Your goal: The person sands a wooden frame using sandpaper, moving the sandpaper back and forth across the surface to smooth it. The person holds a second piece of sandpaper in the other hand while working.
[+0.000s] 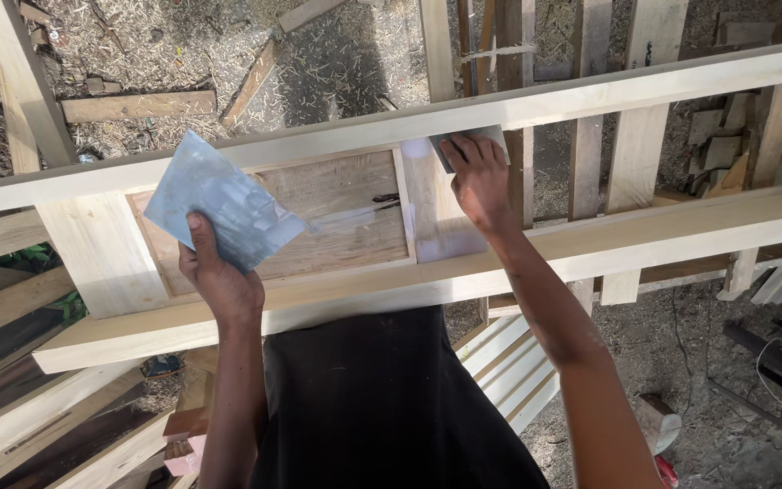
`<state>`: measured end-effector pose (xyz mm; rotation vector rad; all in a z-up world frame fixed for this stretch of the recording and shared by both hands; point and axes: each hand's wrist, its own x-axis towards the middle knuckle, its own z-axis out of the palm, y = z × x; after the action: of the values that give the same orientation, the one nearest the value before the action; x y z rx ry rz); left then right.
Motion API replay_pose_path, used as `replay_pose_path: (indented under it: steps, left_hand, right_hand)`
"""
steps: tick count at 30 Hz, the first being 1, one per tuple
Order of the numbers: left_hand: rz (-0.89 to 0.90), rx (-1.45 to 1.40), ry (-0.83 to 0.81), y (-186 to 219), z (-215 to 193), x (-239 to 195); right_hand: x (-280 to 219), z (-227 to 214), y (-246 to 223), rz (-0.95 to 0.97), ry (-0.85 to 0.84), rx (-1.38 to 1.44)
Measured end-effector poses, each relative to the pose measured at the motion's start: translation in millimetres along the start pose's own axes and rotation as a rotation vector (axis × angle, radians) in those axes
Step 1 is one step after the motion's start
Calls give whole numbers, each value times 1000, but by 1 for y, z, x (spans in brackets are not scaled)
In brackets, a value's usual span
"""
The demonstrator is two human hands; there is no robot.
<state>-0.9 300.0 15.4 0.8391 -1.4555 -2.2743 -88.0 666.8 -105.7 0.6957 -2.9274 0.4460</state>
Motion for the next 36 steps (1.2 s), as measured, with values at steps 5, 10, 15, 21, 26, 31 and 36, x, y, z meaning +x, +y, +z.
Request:
replay_pose_path:
  steps: [5,10,15,21,26,31,36]
  left_hand:
    - [-32,-21,39,-14,-2,-6]
    - [-60,-16,16,-14,4,-9]
    - [-20,-38,2,-3,10,-4]
    - [-1,-54,26,3,6,-6]
    - [-2,-75,53,-4,-7,-15]
    - [-29,-49,102,-3,-10,-14]
    - [-18,-55,77,-4,-12,-8]
  right_hand:
    - [-6,26,-11,-10,92,-71]
    - [-8,23,-13,44,20,-3]
    - [-18,15,-33,80,72,19]
    - [-15,-13,-36,194,-120,93]
    - [12,3,-37,145,30,21]
    - [23,28,-38,162,5,-57]
    - [17,40,-46,149,-48,-89]
